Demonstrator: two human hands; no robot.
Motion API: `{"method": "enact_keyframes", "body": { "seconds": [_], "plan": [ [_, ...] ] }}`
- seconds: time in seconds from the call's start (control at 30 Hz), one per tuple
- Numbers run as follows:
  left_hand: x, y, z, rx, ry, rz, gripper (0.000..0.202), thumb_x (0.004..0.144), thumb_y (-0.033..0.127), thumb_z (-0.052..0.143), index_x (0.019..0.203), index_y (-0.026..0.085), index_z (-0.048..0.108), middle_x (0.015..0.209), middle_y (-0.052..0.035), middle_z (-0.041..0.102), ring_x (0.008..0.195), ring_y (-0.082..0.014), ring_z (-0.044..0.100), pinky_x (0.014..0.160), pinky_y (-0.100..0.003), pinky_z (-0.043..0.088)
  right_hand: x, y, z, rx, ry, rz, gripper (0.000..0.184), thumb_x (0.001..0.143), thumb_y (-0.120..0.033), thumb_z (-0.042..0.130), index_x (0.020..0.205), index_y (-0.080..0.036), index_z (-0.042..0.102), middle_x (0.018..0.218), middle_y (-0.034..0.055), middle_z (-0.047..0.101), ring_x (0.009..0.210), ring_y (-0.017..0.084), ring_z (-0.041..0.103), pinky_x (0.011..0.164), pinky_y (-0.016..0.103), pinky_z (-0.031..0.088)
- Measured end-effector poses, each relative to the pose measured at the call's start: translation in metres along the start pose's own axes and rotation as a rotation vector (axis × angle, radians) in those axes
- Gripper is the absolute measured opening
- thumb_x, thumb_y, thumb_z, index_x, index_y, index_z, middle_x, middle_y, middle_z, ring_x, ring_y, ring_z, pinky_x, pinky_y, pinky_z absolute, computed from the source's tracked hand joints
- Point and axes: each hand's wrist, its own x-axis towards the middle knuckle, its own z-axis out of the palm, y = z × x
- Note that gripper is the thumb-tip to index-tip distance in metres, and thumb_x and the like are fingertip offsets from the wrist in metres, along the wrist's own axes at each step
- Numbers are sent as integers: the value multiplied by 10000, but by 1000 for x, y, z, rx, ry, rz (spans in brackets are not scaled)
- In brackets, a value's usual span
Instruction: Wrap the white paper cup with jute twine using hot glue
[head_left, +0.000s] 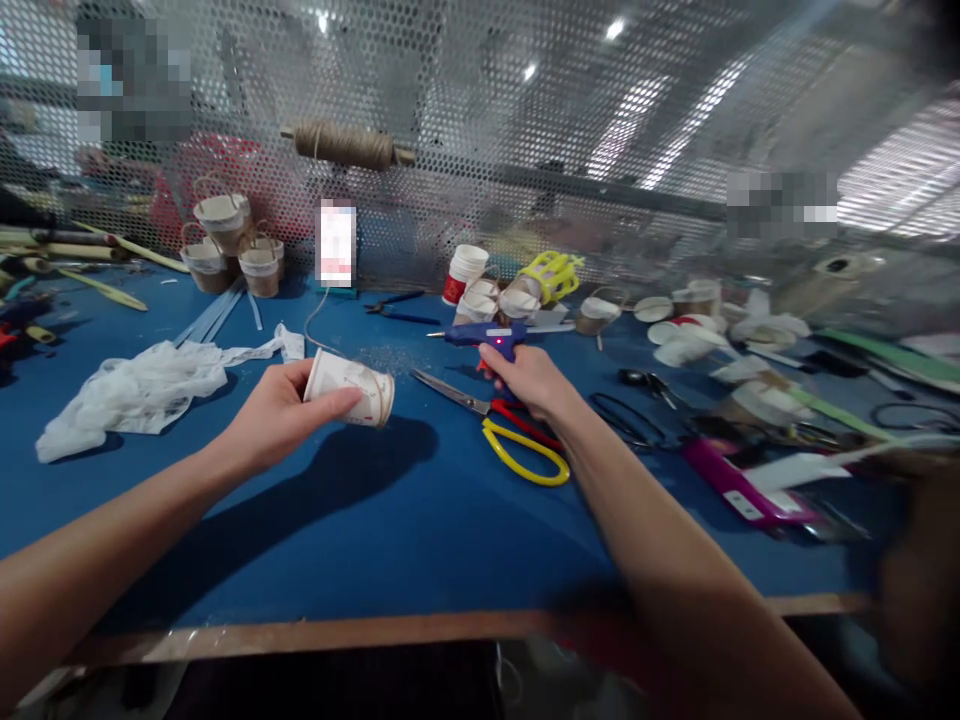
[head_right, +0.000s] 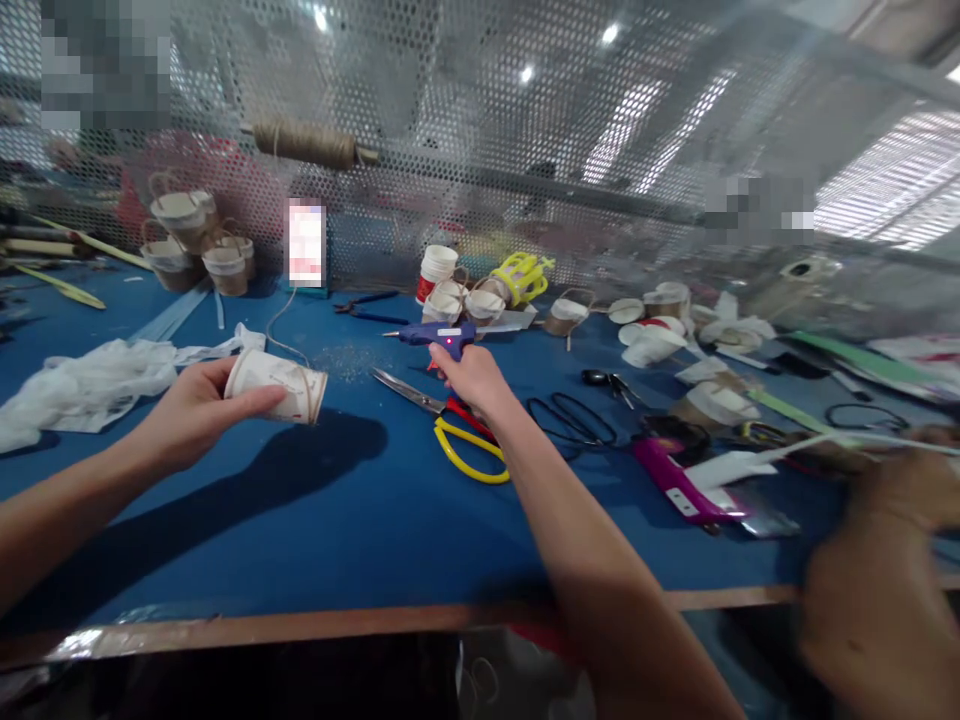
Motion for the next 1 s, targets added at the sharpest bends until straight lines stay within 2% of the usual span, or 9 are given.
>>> {"method": "enact_keyframes", "body": {
  "seconds": [0.13,0.27,0.4,0.5,0.57,0.67,0.73,0.87,1.0],
  "plan": [
    [-5,4,4,10,-50,-36,217,650,291,669,815,152,657,814,-39,705,699,-162,627,661,-256,499,31,17,15,-90,-44,69,397,795,-464,430,638,-128,571,531,82,589,438,138,544,418,239,394],
    [-9,5,7,6,-72,-72,212,647,266,662,809,131,647,797,-55,701,678,-154,620,659,-267,498,47,20,30,-201,-50,56,396,762,-466,486,596,-125,600,612,133,612,619,233,606,526,303,424],
    [-13,2,5,-5,-74,-60,235,651,269,657,836,125,641,795,-58,697,666,-146,610,652,-261,493,35,0,35,-263,6,4,330,741,-402,548,706,-89,644,796,214,618,845,350,575,634,390,417],
    [-17,2,5,17,-84,-32,258,658,277,651,864,123,635,793,-56,691,655,-140,599,641,-250,484,8,-26,29,-216,-1,-138,304,789,-375,503,838,-115,653,946,191,611,966,320,522,726,386,402],
    [-21,3,5,71,-109,-8,260,664,282,646,864,117,633,771,-53,683,636,-137,586,612,-238,472,-15,-43,25,-136,-131,-260,390,799,-487,449,797,-167,671,851,108,647,857,235,567,714,328,414],
    [-26,5,7,173,-194,46,218,685,280,622,823,112,635,711,-39,661,585,-125,553,555,-221,443,-44,-62,24,330,-690,-464,507,850,-524,301,815,-181,672,849,49,660,797,153,572,731,283,416],
    [-28,5,8,237,-258,96,174,697,266,605,780,116,639,659,-21,637,546,-113,522,525,-211,423,-57,-67,28,560,-871,-433,459,829,-516,368,800,-168,665,819,40,654,741,129,558,704,273,411],
    [-30,6,8,307,-319,138,133,710,240,590,752,126,644,608,7,599,517,-97,479,494,-196,390,-68,-67,39,909,-775,-230,198,670,-318,665,814,-184,646,763,-16,628,669,80,531,643,220,398],
    [-26,6,7,158,-246,-10,135,678,245,636,750,131,650,631,2,630,546,-107,517,524,-203,412,-68,-64,39,1060,-599,-140,146,595,-252,720,669,-166,628,650,-40,592,600,54,498,580,191,372]
  ]
}}
